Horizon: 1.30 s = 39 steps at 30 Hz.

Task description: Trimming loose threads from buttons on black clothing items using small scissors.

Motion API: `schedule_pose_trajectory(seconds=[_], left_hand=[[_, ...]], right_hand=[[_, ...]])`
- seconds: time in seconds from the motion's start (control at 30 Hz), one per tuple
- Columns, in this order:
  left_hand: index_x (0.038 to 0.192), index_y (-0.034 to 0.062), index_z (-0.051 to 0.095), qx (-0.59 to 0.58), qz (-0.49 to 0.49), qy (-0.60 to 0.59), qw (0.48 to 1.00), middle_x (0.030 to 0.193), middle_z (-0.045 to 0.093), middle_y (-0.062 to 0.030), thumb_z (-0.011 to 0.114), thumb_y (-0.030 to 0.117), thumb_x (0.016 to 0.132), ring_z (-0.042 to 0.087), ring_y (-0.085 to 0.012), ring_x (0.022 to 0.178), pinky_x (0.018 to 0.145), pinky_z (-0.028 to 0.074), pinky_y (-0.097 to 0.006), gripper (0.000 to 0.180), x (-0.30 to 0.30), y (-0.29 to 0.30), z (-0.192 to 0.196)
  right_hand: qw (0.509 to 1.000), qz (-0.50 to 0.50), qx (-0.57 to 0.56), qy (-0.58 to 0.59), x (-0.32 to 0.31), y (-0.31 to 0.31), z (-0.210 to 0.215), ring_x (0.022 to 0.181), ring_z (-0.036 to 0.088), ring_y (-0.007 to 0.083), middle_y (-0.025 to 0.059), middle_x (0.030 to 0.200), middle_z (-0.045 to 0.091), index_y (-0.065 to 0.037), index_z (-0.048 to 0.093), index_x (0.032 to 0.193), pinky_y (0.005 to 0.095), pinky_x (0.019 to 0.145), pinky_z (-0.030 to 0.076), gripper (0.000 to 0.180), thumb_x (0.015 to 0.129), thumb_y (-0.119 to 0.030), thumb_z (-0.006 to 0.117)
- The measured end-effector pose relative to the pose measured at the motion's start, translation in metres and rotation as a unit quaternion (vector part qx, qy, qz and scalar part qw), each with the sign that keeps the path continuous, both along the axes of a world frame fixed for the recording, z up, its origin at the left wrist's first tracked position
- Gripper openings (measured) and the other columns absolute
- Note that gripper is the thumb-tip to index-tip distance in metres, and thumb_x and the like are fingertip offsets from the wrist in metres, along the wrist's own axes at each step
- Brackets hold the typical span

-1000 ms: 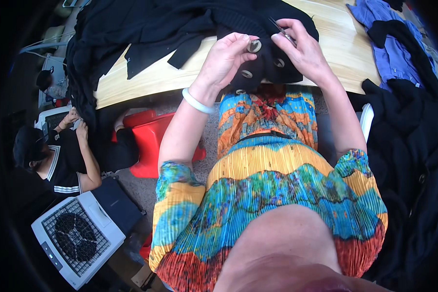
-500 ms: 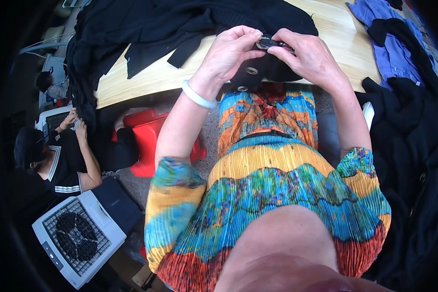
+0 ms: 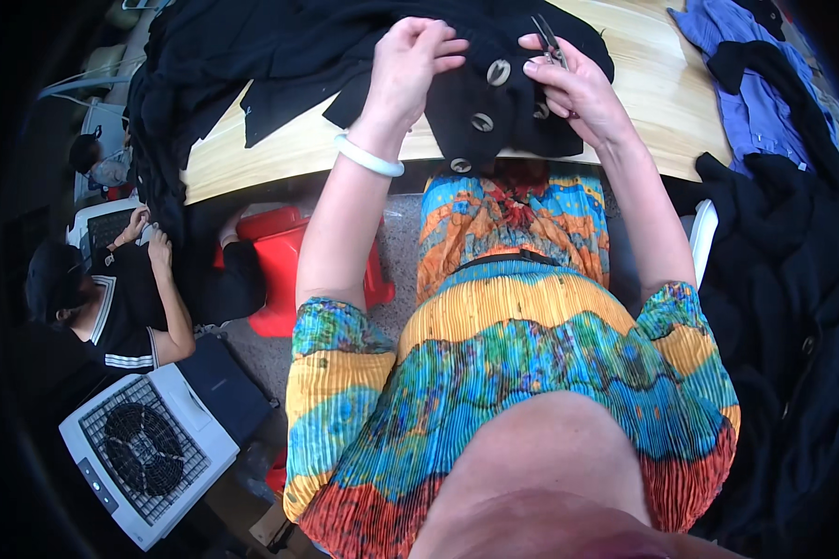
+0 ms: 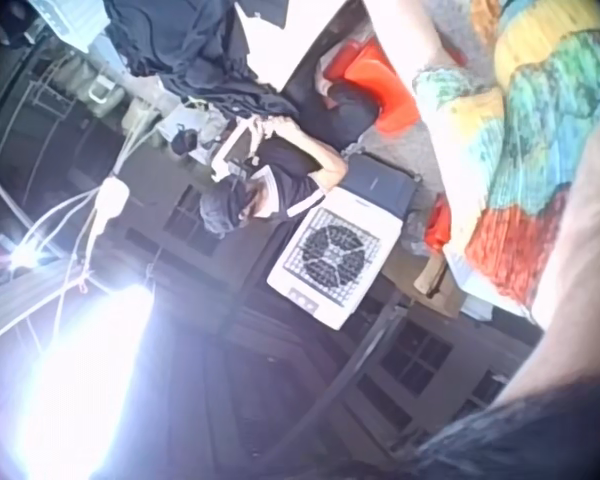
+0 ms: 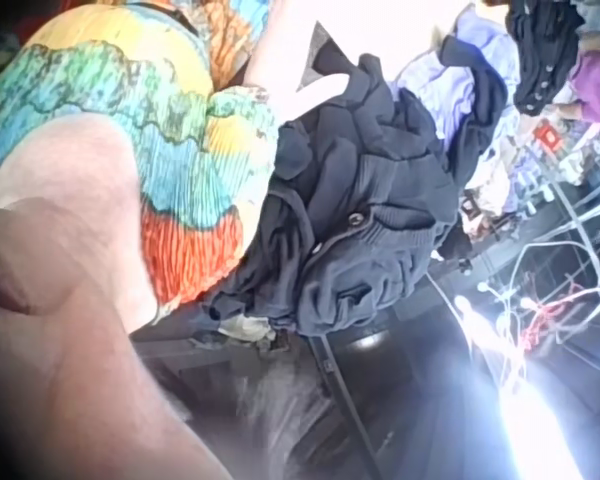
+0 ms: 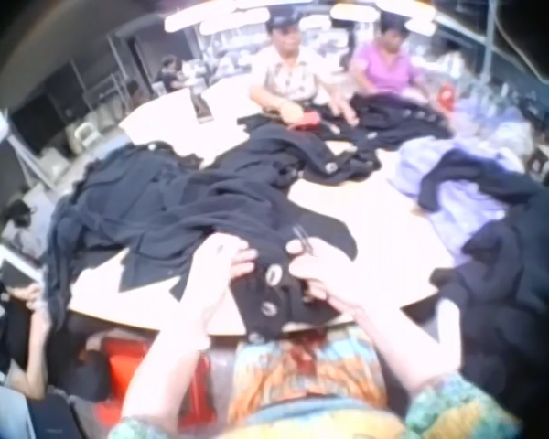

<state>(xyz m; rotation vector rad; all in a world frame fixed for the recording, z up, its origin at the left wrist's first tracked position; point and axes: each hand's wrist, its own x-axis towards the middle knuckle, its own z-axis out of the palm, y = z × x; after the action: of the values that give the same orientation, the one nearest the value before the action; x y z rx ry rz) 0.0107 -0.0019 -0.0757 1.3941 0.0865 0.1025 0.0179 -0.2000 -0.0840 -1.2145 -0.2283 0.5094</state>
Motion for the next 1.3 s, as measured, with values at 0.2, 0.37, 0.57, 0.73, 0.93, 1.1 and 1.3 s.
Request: schedule_pose_trajectory(seconds=[0.2, 0.37, 0.57, 0.73, 0.93, 1.1, 1.3], left_hand=[[0.097, 0.0001, 0.051, 0.09, 0.136, -0.033, 0.986, 0.082, 0.056, -0.0049, 0.053, 0.01, 0.084, 0.053, -0.0073, 0.062, 0.052, 0.043, -0.017, 0.016, -0.035, -0.022, -0.028], [0.093, 0.0007, 0.061, 0.081, 0.088, 0.023, 0.993, 0.071, 0.056, 0.0004, 0.062, 0.019, 0.079, 0.049, -0.0041, 0.059, 0.052, 0.04, -0.017, 0.023, -0.047, -0.048, -0.024], [0.09, 0.0002, 0.061, -0.003, 0.082, 0.048, 0.995, 0.07, 0.057, 0.0005, 0.064, 0.017, 0.078, 0.048, -0.0038, 0.056, 0.051, 0.04, -0.016, 0.021, -0.047, -0.052, -0.019], [0.087, 0.0011, 0.06, 0.015, 0.07, 0.017, 0.997, 0.071, 0.057, -0.0002, 0.061, 0.014, 0.079, 0.051, -0.0042, 0.061, 0.051, 0.04, -0.016, 0.015, -0.045, -0.05, -0.02], [0.087, 0.0022, 0.056, -0.081, -0.023, 0.035, 0.996, 0.093, 0.056, -0.0075, 0.056, 0.011, 0.082, 0.057, -0.0095, 0.071, 0.051, 0.043, -0.017, 0.01, -0.047, -0.035, -0.014], [0.086, 0.0031, 0.054, -0.169, -0.144, 0.017, 0.975, 0.101, 0.054, -0.0078, 0.051, 0.012, 0.086, 0.06, -0.0192, 0.086, 0.057, 0.05, -0.019, 0.01, -0.045, -0.023, -0.018], [0.085, 0.0019, 0.054, -0.178, -0.126, 0.021, 0.976, 0.104, 0.052, -0.0104, 0.051, 0.008, 0.085, 0.059, -0.0165, 0.084, 0.068, 0.05, -0.022, 0.007, -0.043, -0.02, -0.015]], right_hand=[[0.972, -0.053, 0.148, 0.174, 0.006, -0.001, -0.013, 0.04, 0.029, 0.0003, -0.0072, 0.057, 0.04, -0.006, 0.054, 0.096, 0.016, 0.038, 0.022, 0.019, 0.078, -0.003, 0.057], [0.968, -0.056, 0.155, 0.188, 0.003, 0.005, -0.014, 0.04, 0.03, 0.0008, -0.0065, 0.058, 0.041, -0.005, 0.054, 0.096, 0.0162, 0.037, 0.023, 0.018, 0.078, -0.003, 0.057], [0.972, -0.054, 0.149, 0.175, 0.001, 0.005, -0.015, 0.04, 0.03, 0.0008, -0.0064, 0.058, 0.041, -0.005, 0.054, 0.096, 0.0163, 0.037, 0.023, 0.018, 0.078, -0.003, 0.056], [0.971, -0.056, 0.15, 0.179, 0.001, 0.003, -0.015, 0.04, 0.029, 0.0007, -0.0066, 0.058, 0.04, -0.005, 0.054, 0.096, 0.0164, 0.037, 0.022, 0.018, 0.078, -0.004, 0.057], [0.976, -0.053, 0.131, 0.166, -0.002, 0.004, -0.009, 0.04, 0.029, 0.0006, -0.0068, 0.057, 0.04, -0.005, 0.053, 0.097, 0.0163, 0.037, 0.022, 0.02, 0.078, -0.005, 0.057], [0.987, -0.058, 0.077, 0.125, -0.006, 0.004, -0.006, 0.041, 0.029, -0.0003, -0.0075, 0.057, 0.039, -0.004, 0.052, 0.103, 0.0155, 0.038, 0.023, 0.023, 0.081, -0.007, 0.055], [0.955, -0.15, -0.176, -0.187, -0.02, -0.005, 0.01, 0.045, 0.028, -0.0013, -0.0032, 0.071, 0.05, -0.005, 0.049, 0.106, 0.0143, 0.04, 0.02, 0.028, 0.089, -0.026, 0.043]])
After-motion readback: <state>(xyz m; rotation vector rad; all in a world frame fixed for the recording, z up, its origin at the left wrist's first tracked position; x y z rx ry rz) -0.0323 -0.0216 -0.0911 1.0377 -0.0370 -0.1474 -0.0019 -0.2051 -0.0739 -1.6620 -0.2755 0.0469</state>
